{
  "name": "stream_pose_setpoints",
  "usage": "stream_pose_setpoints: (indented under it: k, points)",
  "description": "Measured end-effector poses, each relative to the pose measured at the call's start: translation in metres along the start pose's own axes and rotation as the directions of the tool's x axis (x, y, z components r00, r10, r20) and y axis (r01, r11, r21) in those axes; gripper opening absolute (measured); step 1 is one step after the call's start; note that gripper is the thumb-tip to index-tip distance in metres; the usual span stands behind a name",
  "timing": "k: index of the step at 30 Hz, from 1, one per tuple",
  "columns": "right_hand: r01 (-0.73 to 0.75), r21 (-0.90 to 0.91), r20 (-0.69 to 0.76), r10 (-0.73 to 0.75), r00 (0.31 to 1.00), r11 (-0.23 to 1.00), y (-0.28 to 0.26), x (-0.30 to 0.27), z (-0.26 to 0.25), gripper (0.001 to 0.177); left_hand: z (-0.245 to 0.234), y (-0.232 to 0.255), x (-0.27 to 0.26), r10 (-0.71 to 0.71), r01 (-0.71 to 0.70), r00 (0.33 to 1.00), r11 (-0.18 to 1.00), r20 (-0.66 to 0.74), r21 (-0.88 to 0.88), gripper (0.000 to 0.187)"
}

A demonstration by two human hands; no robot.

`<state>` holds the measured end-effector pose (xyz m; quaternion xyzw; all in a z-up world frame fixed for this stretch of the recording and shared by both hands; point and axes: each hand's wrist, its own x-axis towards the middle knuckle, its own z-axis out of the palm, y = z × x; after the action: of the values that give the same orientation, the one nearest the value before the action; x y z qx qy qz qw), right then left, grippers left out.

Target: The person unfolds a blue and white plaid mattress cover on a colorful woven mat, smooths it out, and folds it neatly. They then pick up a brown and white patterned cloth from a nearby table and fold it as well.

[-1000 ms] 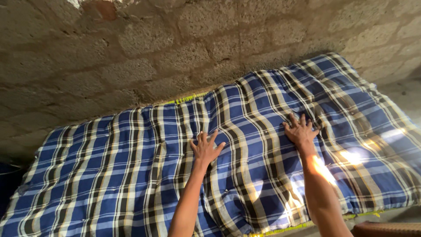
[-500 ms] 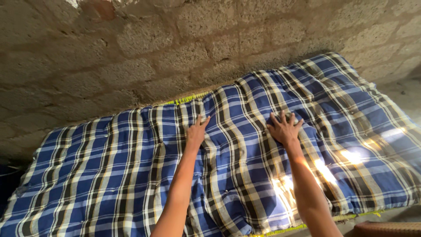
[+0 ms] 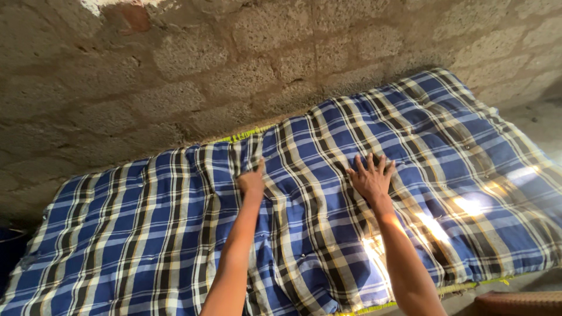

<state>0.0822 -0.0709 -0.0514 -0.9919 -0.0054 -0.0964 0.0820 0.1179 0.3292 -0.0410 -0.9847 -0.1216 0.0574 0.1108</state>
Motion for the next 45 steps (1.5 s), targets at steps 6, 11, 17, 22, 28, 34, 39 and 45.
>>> stream_pose_setpoints:
  k: [6,11,17,22,28,34,39,45]
  points:
    - [-0.001,0.013,0.124,-0.001,0.992,1.0,-0.029,-0.015,-0.023,0.082,0.0,-0.043,-0.003,-0.118,0.138,0.97,0.987,0.213,-0.081,0.066]
    - [0.086,-0.148,0.216,-0.052,0.975,0.985,-0.067,-0.03,-0.035,0.098,0.001,-0.04,-0.001,-0.197,0.274,0.914,0.945,0.356,-0.181,0.068]
    - [0.215,0.124,0.253,-0.24,0.937,0.969,-0.142,-0.068,-0.067,0.092,0.015,-0.07,0.005,0.037,0.102,0.945,0.911,0.325,-0.399,0.085]
    - [0.426,0.168,0.423,-0.456,0.783,0.889,-0.219,-0.099,-0.074,0.085,0.031,-0.081,-0.028,0.043,-0.076,0.996,0.853,-0.074,-0.516,0.078]
    - [0.64,0.276,-0.041,-0.657,0.753,0.717,-0.235,-0.143,-0.036,0.076,0.038,-0.07,-0.108,0.234,-0.342,0.921,0.868,-0.312,-0.36,0.071]
    - [0.596,0.327,-0.08,-0.607,0.791,0.733,-0.241,-0.145,-0.019,0.068,0.03,-0.073,-0.118,0.283,-0.391,0.906,0.845,-0.314,-0.365,0.072]
    - [0.577,0.31,-0.098,-0.578,0.81,0.756,-0.264,-0.153,-0.015,0.072,0.037,-0.097,-0.122,0.274,-0.387,0.904,0.849,-0.328,-0.359,0.066]
    - [0.533,0.349,-0.03,-0.559,0.829,0.771,-0.268,-0.149,-0.014,0.082,0.045,-0.104,-0.126,0.215,-0.299,0.922,0.923,-0.322,-0.242,0.06]
